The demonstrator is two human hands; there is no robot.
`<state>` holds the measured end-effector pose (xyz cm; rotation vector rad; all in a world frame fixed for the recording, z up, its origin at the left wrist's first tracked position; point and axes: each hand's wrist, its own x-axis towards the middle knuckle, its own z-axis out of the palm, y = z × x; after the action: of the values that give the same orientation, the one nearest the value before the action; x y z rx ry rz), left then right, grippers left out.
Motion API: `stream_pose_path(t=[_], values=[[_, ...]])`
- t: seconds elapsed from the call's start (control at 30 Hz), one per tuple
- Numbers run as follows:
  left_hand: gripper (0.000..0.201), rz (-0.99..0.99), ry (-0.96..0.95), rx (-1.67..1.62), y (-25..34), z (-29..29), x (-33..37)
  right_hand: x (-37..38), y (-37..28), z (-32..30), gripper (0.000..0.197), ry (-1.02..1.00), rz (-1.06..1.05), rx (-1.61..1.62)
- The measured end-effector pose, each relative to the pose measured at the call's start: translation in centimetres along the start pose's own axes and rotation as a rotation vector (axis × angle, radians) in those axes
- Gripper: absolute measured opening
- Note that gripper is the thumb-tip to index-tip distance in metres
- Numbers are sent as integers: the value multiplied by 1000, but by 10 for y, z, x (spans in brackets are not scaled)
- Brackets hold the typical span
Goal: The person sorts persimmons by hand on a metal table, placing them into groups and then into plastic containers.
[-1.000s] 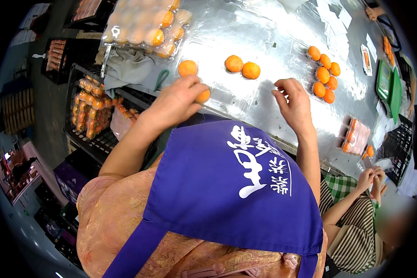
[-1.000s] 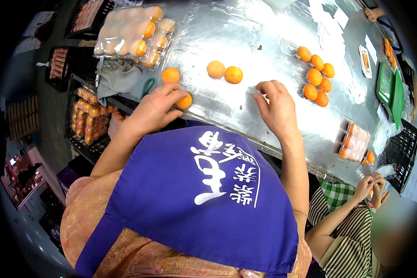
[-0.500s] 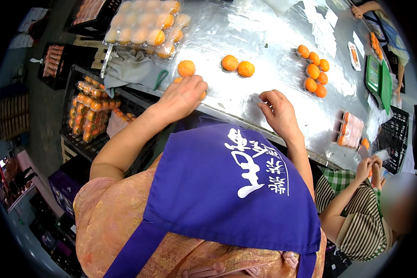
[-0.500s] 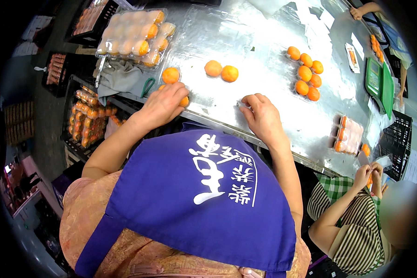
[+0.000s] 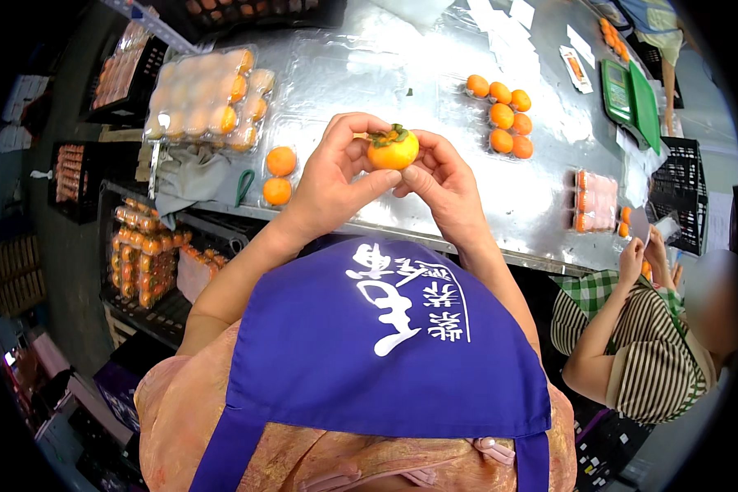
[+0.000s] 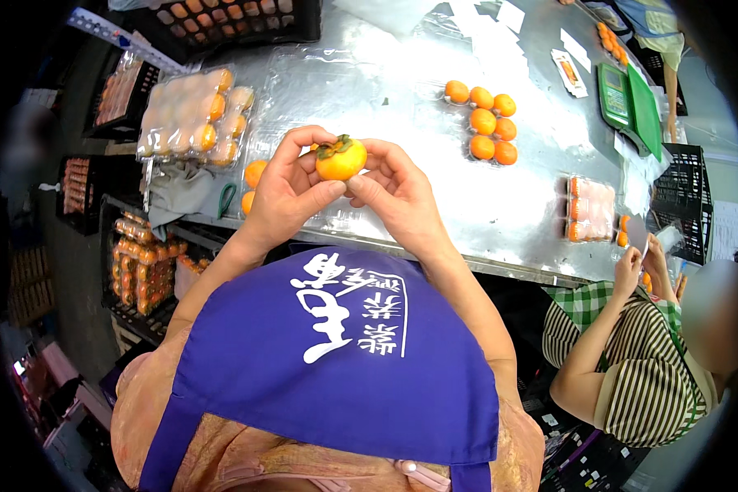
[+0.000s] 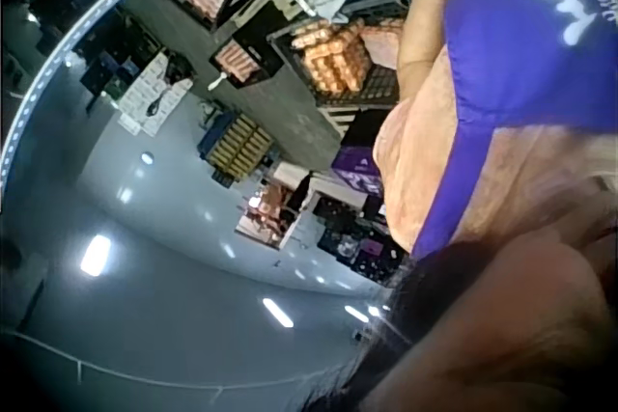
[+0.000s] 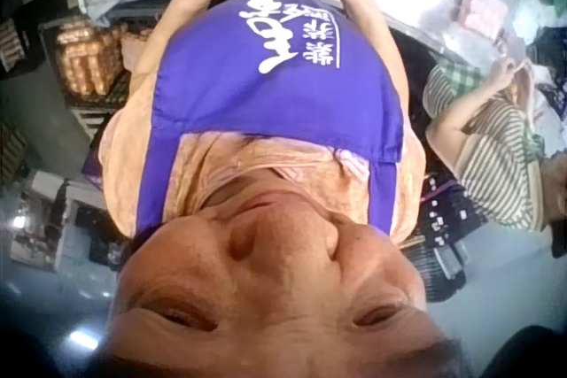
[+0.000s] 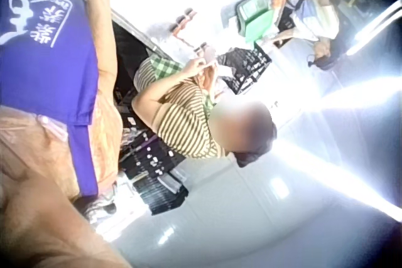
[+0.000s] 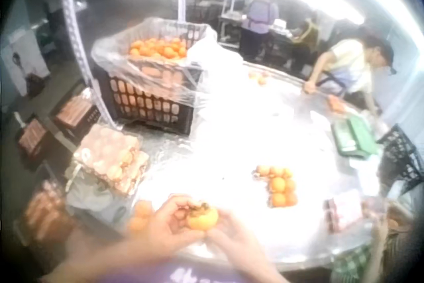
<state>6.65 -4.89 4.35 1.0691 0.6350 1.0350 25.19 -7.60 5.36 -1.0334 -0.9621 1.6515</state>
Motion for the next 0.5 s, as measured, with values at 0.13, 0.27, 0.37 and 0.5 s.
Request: stream_pose_path(t=[0.13, 0.27, 0.37, 0.5], values=[[34, -16, -71, 172, -5, -8, 10, -1, -1, -15, 44, 67, -35, -95], [22, -99, -49, 169, -3, -6, 17, 4, 0, -21, 49, 65, -86, -101], [15, -24, 11, 86, -13, -3, 26, 8, -3, -21, 56, 53, -115, -138], [6, 134, -24, 391, -16, -4, 35, 14, -4, -25, 58, 85, -129, -156]])
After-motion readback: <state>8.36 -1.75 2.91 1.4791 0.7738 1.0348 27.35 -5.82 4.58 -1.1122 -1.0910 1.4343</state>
